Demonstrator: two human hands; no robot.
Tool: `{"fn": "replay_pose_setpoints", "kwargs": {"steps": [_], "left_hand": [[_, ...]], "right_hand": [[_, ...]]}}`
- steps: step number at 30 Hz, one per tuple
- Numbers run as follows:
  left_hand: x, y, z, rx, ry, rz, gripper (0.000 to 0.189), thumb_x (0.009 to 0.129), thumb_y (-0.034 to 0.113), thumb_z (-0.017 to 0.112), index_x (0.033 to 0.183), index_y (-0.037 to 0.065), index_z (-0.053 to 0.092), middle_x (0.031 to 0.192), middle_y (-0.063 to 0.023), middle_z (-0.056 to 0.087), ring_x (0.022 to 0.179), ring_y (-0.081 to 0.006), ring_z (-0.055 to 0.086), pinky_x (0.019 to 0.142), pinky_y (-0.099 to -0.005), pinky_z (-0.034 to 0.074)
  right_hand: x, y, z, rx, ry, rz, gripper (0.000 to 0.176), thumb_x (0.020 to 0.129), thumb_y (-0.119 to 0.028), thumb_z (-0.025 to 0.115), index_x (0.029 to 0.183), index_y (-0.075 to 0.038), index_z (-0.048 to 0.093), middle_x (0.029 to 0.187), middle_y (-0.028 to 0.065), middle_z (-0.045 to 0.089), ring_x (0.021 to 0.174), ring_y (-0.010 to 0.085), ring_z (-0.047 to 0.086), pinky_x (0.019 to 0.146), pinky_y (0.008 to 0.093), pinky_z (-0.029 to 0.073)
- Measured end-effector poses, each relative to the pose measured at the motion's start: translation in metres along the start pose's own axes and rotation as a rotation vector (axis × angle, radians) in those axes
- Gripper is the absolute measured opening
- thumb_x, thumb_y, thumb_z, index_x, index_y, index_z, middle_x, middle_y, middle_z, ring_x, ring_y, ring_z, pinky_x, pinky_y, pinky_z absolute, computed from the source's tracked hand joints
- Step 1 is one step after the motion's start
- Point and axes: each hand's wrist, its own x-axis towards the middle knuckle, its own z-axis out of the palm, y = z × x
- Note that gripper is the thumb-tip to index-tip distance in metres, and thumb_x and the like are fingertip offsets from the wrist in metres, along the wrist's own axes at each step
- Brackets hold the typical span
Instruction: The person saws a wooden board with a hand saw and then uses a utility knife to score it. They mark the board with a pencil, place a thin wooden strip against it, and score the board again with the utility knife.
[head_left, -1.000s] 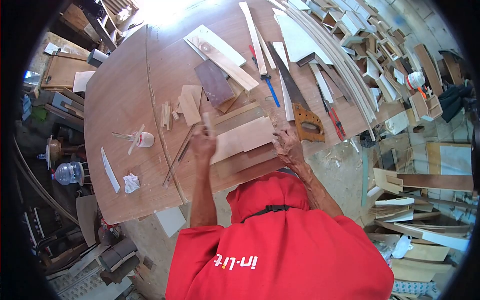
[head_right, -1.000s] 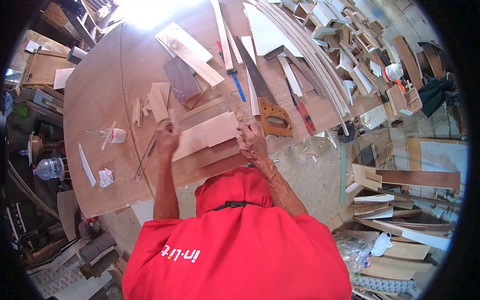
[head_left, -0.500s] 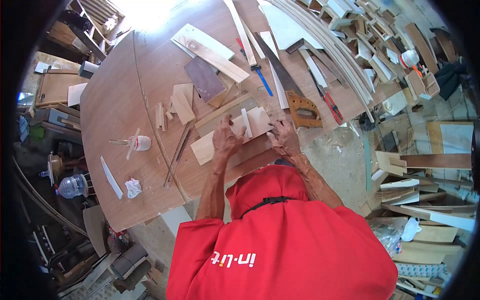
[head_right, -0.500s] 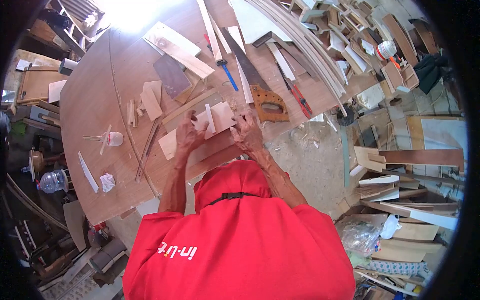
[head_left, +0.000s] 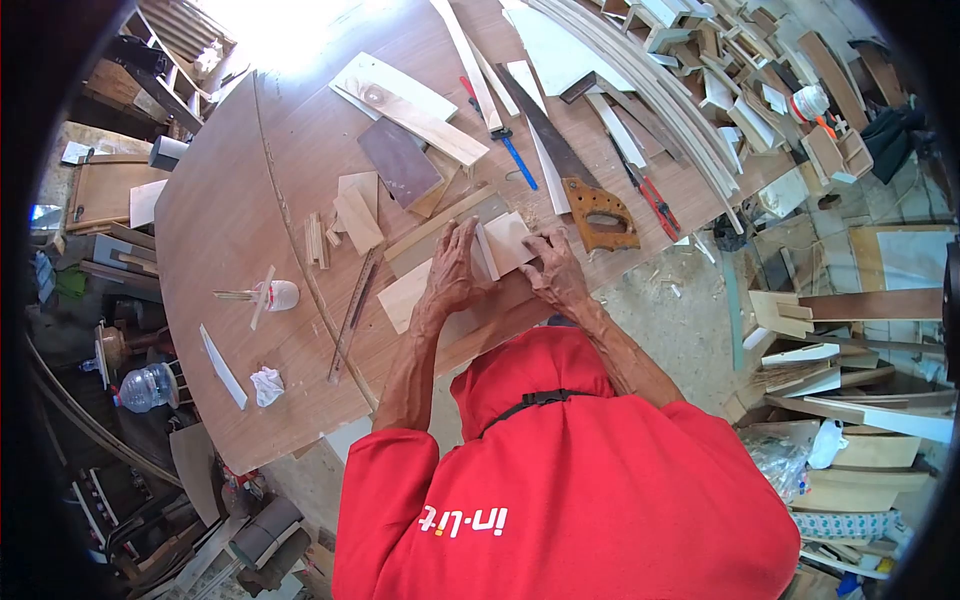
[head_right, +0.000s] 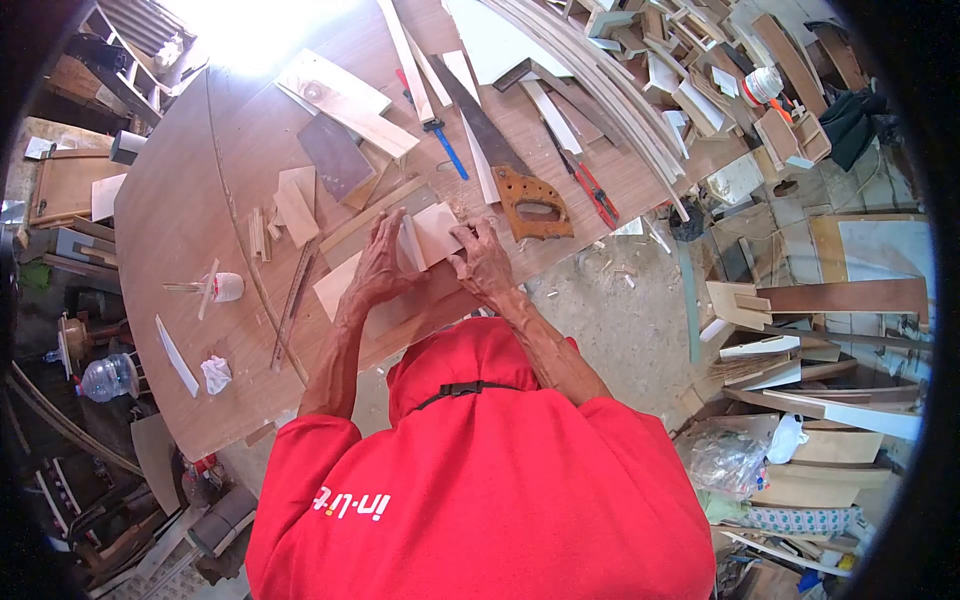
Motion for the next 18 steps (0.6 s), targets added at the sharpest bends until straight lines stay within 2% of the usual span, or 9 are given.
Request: {"fn": "replay_pose_setpoints", "kwargs": {"steps": [4, 10, 18], "left_hand": [[-0.003, -0.002, 0.010, 0.036, 0.071, -0.001, 0.118, 0.055, 0.039, 0.086, 0.147, 0.004, 0.021, 0.145, -0.0206, 0.035, 0.140, -0.0405, 0.022, 0.116, -0.0512, 0.020], [-0.006, -0.003, 0.021, 0.019, 0.141, -0.014, 0.115, 0.059, 0.040, 0.082, 0.148, 0.004, 0.018, 0.147, -0.0211, 0.031, 0.140, -0.0389, 0.022, 0.117, -0.0504, 0.015], [-0.005, -0.003, 0.020, -0.022, 0.194, 0.002, 0.108, 0.062, 0.034, 0.081, 0.146, 0.002, 0.021, 0.145, -0.0214, 0.032, 0.139, -0.0390, 0.025, 0.116, -0.0480, 0.019]], "right_hand": [[0.001, 0.002, 0.001, 0.016, 0.007, -0.016, 0.044, 0.072, -0.007, 0.072, 0.114, -0.001, 0.060, 0.113, 0.0170, 0.050, 0.107, 0.0347, 0.052, 0.092, 0.0404, 0.046], [0.002, 0.004, 0.001, 0.045, 0.010, -0.019, 0.043, 0.072, -0.008, 0.072, 0.113, -0.001, 0.061, 0.113, 0.0160, 0.051, 0.106, 0.0340, 0.053, 0.091, 0.0404, 0.047], [0.001, 0.000, -0.003, 0.004, 0.002, -0.019, 0.041, 0.076, -0.014, 0.070, 0.114, -0.003, 0.061, 0.114, 0.0150, 0.051, 0.103, 0.0341, 0.055, 0.089, 0.0412, 0.048]]}}
